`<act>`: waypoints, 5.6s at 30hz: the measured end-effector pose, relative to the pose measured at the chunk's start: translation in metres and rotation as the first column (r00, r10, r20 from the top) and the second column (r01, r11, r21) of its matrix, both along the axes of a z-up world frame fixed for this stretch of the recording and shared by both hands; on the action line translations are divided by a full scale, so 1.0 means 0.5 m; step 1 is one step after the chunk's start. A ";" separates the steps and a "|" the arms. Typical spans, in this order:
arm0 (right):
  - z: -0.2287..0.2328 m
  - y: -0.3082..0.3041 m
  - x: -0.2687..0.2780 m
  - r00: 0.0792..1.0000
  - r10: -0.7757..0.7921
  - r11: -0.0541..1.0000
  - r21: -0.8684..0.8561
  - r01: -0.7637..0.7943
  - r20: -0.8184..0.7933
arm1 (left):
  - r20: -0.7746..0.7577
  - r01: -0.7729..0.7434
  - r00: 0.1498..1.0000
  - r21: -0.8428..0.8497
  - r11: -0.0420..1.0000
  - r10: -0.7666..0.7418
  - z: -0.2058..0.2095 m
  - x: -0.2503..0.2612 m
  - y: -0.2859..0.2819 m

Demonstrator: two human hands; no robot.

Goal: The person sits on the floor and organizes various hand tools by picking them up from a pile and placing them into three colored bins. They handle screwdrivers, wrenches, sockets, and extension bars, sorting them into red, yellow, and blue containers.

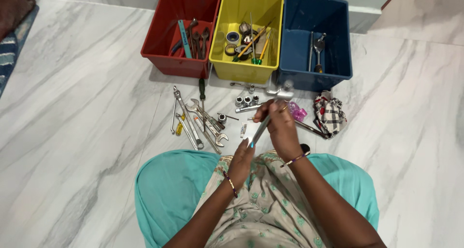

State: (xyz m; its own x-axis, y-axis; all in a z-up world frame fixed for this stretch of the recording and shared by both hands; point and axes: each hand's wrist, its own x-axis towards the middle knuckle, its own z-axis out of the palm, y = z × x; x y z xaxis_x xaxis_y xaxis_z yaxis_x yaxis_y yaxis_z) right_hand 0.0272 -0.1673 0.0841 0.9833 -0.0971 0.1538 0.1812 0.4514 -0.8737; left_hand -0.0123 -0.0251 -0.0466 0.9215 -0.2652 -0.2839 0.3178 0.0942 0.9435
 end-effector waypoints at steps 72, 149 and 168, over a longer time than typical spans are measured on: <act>-0.020 -0.012 -0.246 0.922 -0.319 0.924 -0.289 0.251 -0.217 | 0.623 -0.029 0.737 0.419 0.908 -0.263 0.287 -0.106 -0.066; -0.066 -0.218 -0.036 0.856 -0.333 0.907 -0.383 0.176 -0.395 | 0.541 0.068 0.803 0.332 0.941 -0.249 0.235 0.136 -0.255; -0.055 -0.329 0.123 0.819 -0.394 0.859 -0.484 0.167 -0.417 | 0.419 0.148 0.861 0.337 0.930 -0.289 0.214 0.295 -0.373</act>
State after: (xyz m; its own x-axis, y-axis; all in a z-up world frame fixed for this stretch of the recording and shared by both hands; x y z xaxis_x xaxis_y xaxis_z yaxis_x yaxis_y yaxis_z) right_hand 0.0887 -0.3316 0.0567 0.8737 -0.4204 -0.2449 -0.2560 0.0308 -0.9662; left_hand 0.1351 -0.2117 0.0604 0.8921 -0.4482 0.0575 -0.1721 -0.2193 0.9604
